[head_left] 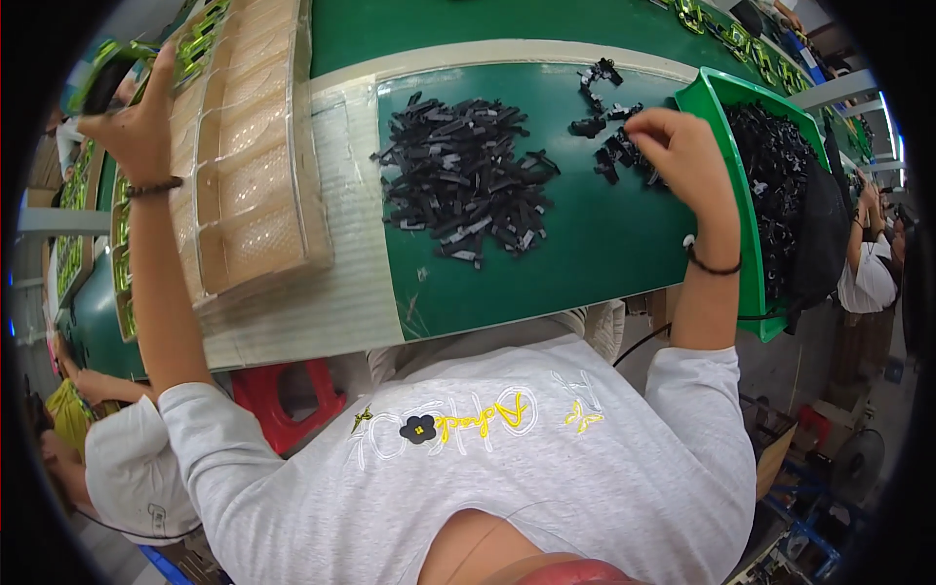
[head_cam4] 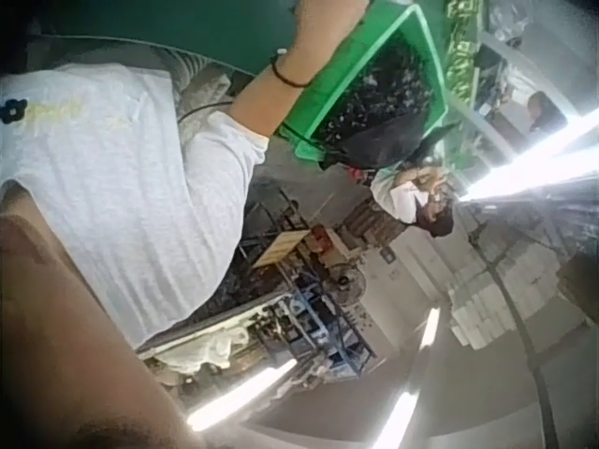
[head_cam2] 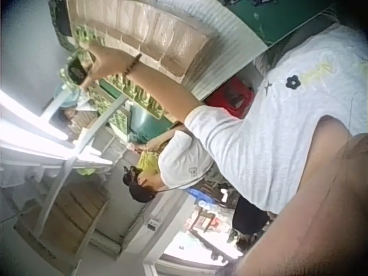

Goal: The person assembles toy cars by hand, fitting plastic internal car components into a plastic car chassis, then attaching a toy car shell to complete the assembly.

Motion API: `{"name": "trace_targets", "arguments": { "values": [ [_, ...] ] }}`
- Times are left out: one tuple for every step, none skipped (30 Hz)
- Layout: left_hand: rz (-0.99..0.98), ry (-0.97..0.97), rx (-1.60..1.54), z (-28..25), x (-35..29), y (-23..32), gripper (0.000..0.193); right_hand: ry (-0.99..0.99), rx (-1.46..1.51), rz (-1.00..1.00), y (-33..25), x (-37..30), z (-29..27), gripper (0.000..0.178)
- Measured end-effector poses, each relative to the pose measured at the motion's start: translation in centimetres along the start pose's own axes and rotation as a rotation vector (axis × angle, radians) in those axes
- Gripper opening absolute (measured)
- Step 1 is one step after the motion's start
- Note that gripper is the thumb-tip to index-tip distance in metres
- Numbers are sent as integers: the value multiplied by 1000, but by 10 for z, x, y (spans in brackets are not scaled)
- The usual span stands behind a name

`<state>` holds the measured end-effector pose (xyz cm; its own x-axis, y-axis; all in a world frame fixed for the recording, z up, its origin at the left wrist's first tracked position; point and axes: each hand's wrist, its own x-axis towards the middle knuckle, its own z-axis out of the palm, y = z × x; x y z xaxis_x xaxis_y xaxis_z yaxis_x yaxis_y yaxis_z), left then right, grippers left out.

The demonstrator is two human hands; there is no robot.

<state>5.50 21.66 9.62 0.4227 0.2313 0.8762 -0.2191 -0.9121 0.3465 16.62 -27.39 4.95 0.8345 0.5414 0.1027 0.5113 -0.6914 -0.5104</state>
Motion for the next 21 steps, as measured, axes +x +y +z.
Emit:
{"name": "trace_targets", "arguments": {
  "values": [
    [-33,49,-468,28,-13,43,39,-14,-84,103,2,-12,5,16],
    [-344,39,-674,31,-25,80,38,-14,-76,102,8,-19,9,16],
    [-658,37,-865,29,-38,104,37,-2,-101,-20,14,-24,15,17],
    [-750,-63,-1089,31,-48,107,33,8,-128,-148,16,-26,19,19],
    [-838,-259,-1404,31,-61,124,27,30,-106,-221,16,-26,25,21],
    [-963,-423,-1610,36,-67,136,22,26,-100,-238,15,-22,25,21],
    [-1023,-338,-1623,46,-79,163,24,47,-209,-405,15,-17,24,22],
    [-954,-453,-1695,54,-86,169,29,70,-314,-581,14,-14,23,23],
    [-951,-549,-1793,63,-93,172,32,73,-312,-593,16,-14,24,23],
    [-1086,-542,-1896,72,-99,176,32,50,-363,-583,20,-15,25,23],
    [-1129,-574,-1970,79,-105,179,32,30,-415,-565,24,-16,26,23],
    [-1166,-595,-2038,82,-108,180,32,34,-413,-582,24,-16,26,23],
    [-1214,-566,-2058,83,-111,181,35,5,-402,-531,23,-19,26,21],
    [-1264,-535,-2080,83,-115,182,39,-27,-392,-478,21,-21,26,20],
    [-1334,-552,-2062,88,-120,176,42,6,-368,-525,18,-21,27,17],
    [-1328,-536,-2058,89,-124,171,42,4,-366,-540,13,-22,30,17],
    [-1288,-591,-2114,90,-127,166,41,67,-238,-523,5,-25,31,17],
    [-1248,-642,-2167,91,-131,163,42,126,-109,-506,-4,-27,33,17],
    [-1140,-616,-2248,91,-137,160,43,190,-2,-560,-16,-26,31,18],
    [-1138,-600,-2248,90,-137,162,43,181,-2,-569,-32,-27,27,18],
    [-1142,-591,-2168,88,-135,165,43,218,74,-579,-49,-29,24,18]
  ]
}}
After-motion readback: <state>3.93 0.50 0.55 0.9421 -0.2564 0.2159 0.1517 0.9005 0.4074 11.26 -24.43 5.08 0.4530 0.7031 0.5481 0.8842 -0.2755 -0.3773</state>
